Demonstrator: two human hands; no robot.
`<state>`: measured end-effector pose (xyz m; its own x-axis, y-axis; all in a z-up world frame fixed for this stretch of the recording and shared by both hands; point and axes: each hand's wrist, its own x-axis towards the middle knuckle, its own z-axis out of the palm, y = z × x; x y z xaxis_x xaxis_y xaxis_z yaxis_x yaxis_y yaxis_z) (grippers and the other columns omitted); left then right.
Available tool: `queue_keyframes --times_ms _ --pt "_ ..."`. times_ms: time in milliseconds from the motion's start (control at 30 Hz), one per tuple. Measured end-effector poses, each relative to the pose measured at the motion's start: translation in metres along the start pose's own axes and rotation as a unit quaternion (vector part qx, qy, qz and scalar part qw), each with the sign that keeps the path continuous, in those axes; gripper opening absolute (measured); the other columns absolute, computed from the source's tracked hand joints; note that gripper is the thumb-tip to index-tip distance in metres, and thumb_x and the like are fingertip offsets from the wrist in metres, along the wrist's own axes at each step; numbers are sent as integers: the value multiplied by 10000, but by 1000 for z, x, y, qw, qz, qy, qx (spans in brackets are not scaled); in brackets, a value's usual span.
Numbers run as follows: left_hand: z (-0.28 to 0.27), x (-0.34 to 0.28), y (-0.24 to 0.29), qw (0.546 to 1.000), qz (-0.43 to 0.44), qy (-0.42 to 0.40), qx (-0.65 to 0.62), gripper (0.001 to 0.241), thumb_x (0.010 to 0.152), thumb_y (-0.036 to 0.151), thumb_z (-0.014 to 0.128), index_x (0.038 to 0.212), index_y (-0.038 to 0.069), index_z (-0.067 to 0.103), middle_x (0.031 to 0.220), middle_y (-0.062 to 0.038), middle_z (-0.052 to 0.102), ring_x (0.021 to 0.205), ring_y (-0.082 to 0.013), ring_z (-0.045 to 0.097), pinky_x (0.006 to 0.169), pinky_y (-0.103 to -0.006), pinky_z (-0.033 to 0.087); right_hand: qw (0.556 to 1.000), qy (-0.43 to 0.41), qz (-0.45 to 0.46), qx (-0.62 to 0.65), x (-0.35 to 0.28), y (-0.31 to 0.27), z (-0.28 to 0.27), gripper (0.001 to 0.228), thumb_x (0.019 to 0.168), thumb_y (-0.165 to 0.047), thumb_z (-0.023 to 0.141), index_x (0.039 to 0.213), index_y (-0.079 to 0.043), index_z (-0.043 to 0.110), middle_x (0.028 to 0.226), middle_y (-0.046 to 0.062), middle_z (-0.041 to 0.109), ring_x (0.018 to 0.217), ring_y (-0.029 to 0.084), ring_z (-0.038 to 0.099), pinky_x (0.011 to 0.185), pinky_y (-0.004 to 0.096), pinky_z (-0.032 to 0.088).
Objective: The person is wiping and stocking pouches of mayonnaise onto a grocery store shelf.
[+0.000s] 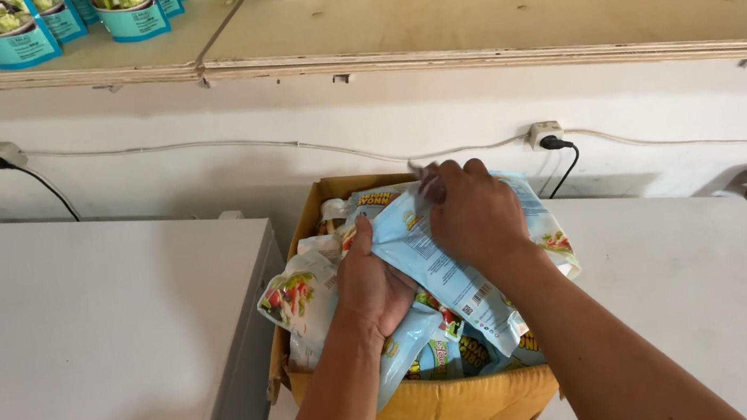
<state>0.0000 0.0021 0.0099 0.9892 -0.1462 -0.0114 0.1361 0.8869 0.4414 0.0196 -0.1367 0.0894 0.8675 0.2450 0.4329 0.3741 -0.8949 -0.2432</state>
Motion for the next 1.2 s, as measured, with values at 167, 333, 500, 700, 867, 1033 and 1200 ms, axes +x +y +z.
queue_keyframes --times_ms 167,333,500,700,867,1033,1200 --pt "-25 15 -7 1000 2 -28 7 567 1115 466 294 1383 27 533 1373 -154 628 1277 -294 562 1133 -464 416 975 40 -159 149 -29 -26 -27 441 763 -100 643 1204 -98 648 1054 114 678 958 326 680 832 460 532" --pt "15 -3 3 1000 7 -9 19 614 1080 482 245 1462 83 515 1430 -143 592 1312 -287 562 1148 -444 422 986 -21 -162 18 -16 8 -23 259 781 -160 698 1014 -255 757 894 69 696 915 259 697 886 441 510" --pt "22 -13 7 999 36 20 -7 614 1052 492 177 1489 201 496 1481 -105 565 1334 -282 550 1134 -443 423 979 82 -8 188 -37 -1 -31 278 820 -128 644 1096 -108 673 977 79 663 855 252 697 789 395 567" --pt "4 0 1 997 67 -6 -25 616 1079 487 179 1519 172 473 1525 -132 532 1368 -297 530 1158 -456 431 986 30 -10 166 -39 21 -27 188 811 -136 644 980 -100 716 882 106 640 781 308 678 711 436 570" --pt "16 -2 6 998 56 20 -15 616 1055 506 164 1500 211 472 1512 -114 532 1345 -293 534 1131 -456 428 985 82 -37 148 -56 17 -30 190 866 -162 664 1031 -69 650 951 143 626 884 350 659 792 439 546" --pt "15 -9 9 998 52 13 -30 644 1044 536 208 1512 179 470 1495 -119 551 1358 -295 530 1145 -458 416 987 -42 -116 103 -59 2 -59 664 783 -426 883 1212 -50 545 1072 153 697 1012 374 655 845 470 488" --pt "56 -43 33 985 46 -96 -135 873 798 725 362 1397 114 541 1334 -108 675 1230 -306 638 985 -489 509 946 -79 -36 312 -45 10 -77 480 733 -89 827 1124 -73 548 1060 119 733 1011 260 721 890 359 572"
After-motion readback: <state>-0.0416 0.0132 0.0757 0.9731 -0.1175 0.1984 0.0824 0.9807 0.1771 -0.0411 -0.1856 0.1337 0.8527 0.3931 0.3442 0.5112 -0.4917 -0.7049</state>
